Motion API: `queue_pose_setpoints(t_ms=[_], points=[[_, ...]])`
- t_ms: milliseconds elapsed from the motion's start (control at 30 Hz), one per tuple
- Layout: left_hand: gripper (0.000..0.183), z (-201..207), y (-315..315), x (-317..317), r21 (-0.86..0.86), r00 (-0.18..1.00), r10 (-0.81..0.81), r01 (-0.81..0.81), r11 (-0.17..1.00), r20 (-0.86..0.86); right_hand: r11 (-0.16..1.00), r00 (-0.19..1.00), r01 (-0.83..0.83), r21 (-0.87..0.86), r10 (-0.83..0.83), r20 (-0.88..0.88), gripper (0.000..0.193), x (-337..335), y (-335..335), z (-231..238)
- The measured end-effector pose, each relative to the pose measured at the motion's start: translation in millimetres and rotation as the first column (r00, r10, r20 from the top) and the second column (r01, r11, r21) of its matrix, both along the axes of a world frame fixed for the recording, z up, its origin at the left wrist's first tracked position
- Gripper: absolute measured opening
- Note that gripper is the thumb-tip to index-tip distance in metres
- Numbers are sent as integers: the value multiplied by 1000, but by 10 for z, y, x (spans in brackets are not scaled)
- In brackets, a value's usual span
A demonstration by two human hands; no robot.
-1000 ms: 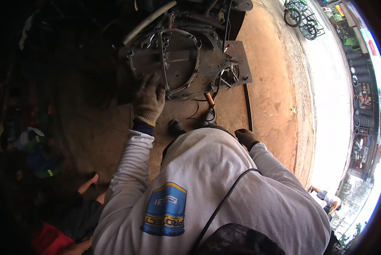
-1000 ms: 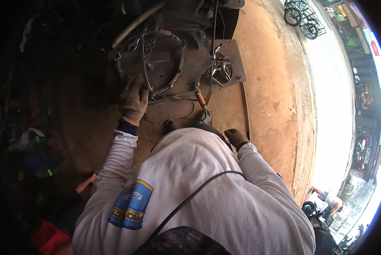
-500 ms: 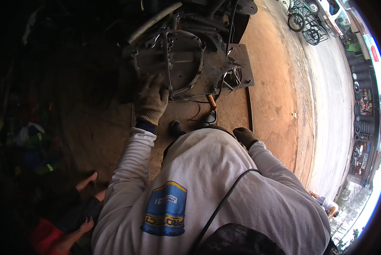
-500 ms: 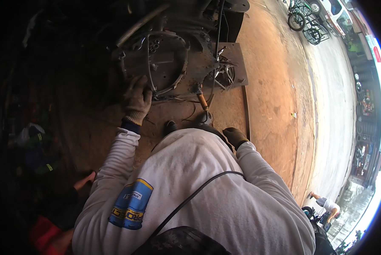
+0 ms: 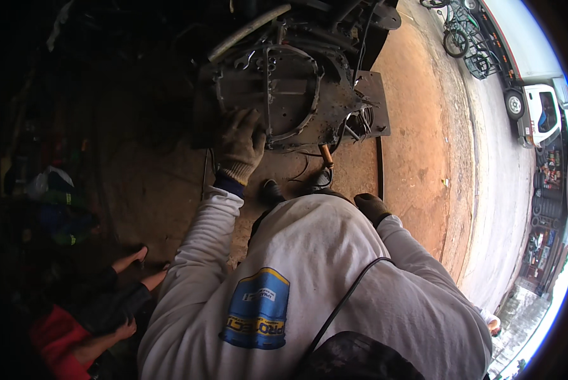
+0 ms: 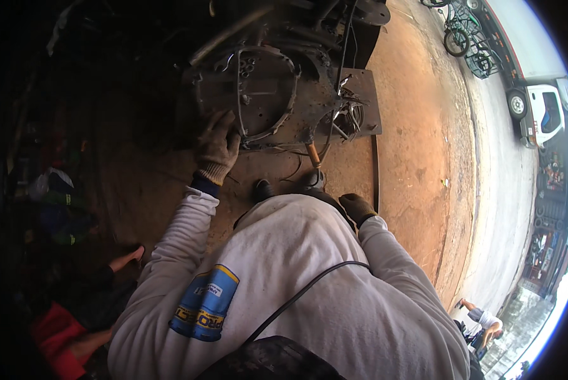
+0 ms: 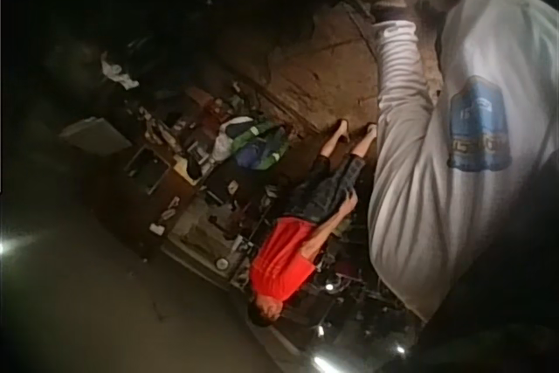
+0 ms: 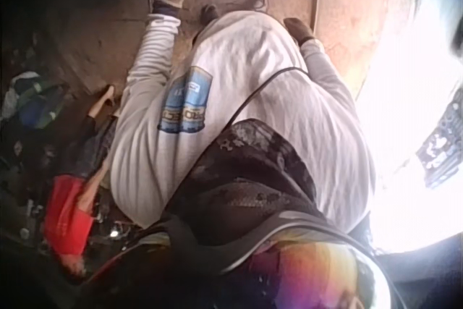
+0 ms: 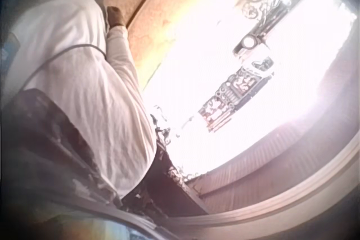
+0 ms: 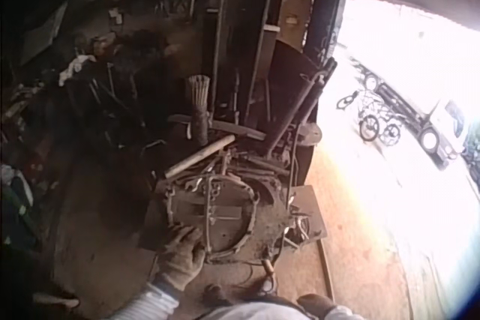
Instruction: The person handles two metal wire cages, turning them over for inspection, and then places them onto a storage rack among other metal parts.
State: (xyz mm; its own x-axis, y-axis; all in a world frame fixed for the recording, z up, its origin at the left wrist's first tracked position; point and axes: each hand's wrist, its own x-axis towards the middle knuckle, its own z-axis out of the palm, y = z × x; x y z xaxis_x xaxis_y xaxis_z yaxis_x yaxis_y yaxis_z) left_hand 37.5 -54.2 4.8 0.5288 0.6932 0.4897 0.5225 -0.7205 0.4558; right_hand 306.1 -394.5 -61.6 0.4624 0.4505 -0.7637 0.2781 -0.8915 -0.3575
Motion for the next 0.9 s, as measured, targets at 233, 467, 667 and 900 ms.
queue_pose_setpoints(t_ms=[233,467,667,900], points=[[38,29,-1,37,29,1000,-17,16,999,26,966,968,-251,69,247,51,46,172,-183,-301],[42,68,-54,66,15,997,52,-51,999,-56,984,983,-178,-22,176,-58,46,361,94,51],[39,95,-96,109,-94,993,113,-114,989,-25,823,849,-527,211,518,101,34,1150,50,-851],[21,386,-629,444,-9,828,530,-538,843,182,322,338,-931,175,939,69,27,1910,661,-838]])
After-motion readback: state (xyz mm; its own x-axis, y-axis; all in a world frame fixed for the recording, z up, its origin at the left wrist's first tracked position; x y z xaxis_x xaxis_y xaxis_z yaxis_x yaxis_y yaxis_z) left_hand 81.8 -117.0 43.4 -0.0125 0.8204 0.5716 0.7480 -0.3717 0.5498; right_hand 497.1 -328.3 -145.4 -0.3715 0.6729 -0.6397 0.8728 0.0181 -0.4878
